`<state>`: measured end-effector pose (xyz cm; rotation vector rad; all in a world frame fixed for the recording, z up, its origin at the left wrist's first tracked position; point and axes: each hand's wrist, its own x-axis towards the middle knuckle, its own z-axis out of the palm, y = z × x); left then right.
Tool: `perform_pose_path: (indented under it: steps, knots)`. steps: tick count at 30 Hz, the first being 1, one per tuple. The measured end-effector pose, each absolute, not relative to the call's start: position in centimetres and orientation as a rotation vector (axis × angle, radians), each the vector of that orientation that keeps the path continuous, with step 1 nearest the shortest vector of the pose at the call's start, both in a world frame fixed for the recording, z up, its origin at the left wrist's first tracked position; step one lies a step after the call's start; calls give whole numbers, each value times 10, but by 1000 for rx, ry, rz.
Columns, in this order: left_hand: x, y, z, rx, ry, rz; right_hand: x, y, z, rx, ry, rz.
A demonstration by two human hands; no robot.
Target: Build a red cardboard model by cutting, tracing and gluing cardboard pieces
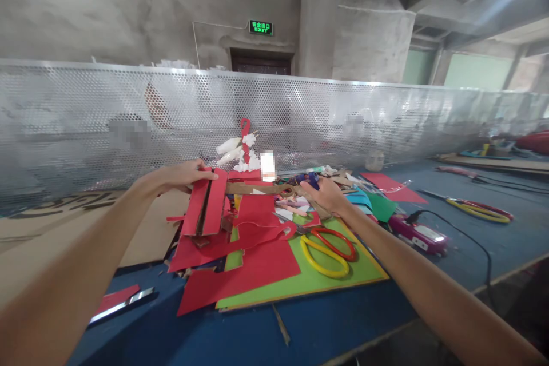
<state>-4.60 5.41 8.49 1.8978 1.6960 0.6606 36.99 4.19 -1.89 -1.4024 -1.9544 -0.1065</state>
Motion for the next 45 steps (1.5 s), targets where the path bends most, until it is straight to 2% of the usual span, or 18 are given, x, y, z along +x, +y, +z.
perform_pose_path:
  steps: [11, 26, 34, 40, 45]
  knots:
    - [-41, 54, 87, 1909, 1717, 668, 324, 40, -17, -1317, -2044, -170]
    - [-41, 55, 85, 1951, 1714, 681, 330, 39, -18, -1292, -2101, -231]
    - [-44, 58, 83, 1918, 1708, 676, 357, 42, -22, -1421, -2056, -202]
    - [-41, 57, 84, 1935, 1721, 637, 330, 41, -24, -1266, -2087, -142]
    - [-35, 54, 85, 1969, 1744, 606, 321, 43, -27, -1248, -2113, -227]
